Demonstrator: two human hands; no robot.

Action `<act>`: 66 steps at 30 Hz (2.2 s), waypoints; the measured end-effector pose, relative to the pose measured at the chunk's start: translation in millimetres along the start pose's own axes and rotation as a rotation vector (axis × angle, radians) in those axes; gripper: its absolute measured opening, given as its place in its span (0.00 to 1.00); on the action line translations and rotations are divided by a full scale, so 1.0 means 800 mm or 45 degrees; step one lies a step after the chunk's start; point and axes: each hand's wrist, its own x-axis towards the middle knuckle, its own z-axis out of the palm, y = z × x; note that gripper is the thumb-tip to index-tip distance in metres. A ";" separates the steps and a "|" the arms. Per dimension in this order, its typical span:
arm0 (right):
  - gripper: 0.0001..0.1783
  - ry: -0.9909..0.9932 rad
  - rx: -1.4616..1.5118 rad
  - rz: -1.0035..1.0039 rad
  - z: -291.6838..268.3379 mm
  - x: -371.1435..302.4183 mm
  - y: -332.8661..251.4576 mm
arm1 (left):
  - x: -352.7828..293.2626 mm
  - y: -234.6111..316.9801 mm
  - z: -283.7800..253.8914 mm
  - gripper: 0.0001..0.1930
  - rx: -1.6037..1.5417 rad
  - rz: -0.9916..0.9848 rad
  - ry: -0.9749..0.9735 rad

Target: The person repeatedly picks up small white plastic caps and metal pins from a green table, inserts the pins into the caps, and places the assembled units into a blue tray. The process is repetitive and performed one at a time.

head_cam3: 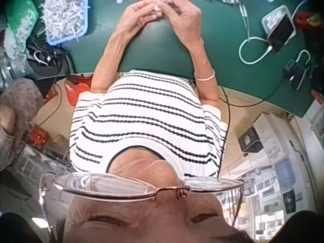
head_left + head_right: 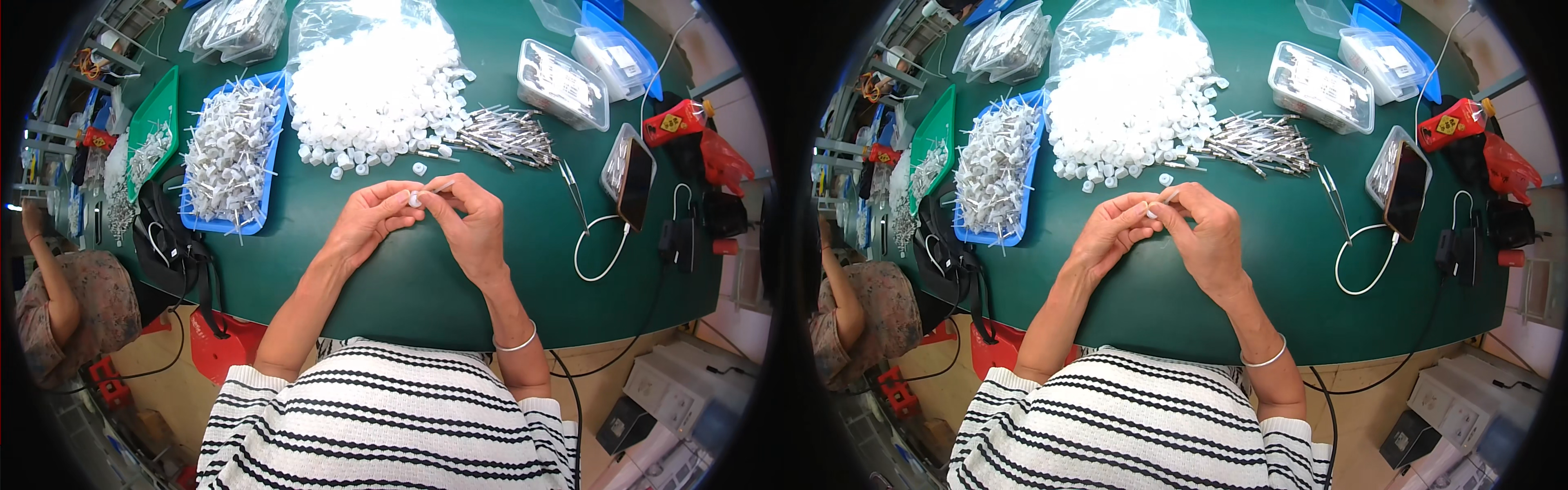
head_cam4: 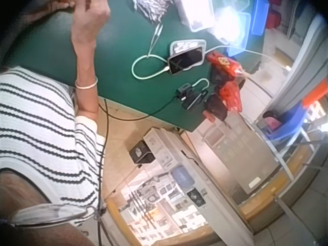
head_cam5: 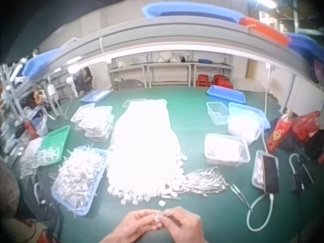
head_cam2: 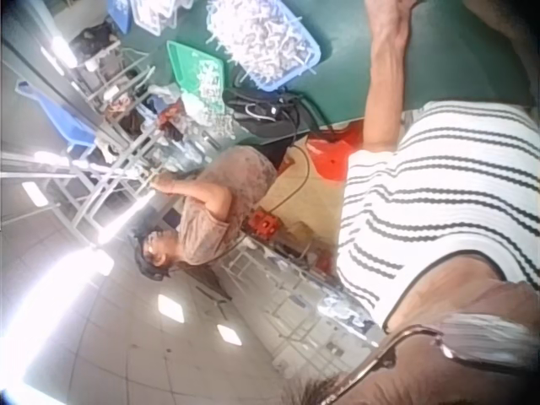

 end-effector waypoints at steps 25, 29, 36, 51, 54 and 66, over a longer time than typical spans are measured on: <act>0.05 -0.289 -0.227 0.133 -0.016 -0.002 -0.014 | -0.018 -0.004 0.012 0.16 0.222 0.434 0.106; 0.04 -0.277 -0.293 0.051 -0.013 -0.002 -0.010 | -0.016 -0.003 0.011 0.14 0.220 0.397 0.088; 0.02 -0.221 -0.397 -0.128 -0.009 -0.003 -0.007 | -0.018 -0.003 0.008 0.12 0.285 0.376 0.084; 0.03 -0.218 -0.310 -0.066 -0.004 -0.012 -0.006 | -0.017 -0.003 0.001 0.10 0.218 0.330 -0.070; 0.03 -0.122 -0.435 -0.207 0.001 -0.017 0.002 | -0.016 -0.012 0.006 0.11 0.197 0.435 -0.060; 0.05 -0.356 0.254 0.171 -0.016 -0.015 0.012 | -0.031 -0.001 0.018 0.11 0.570 0.789 -0.063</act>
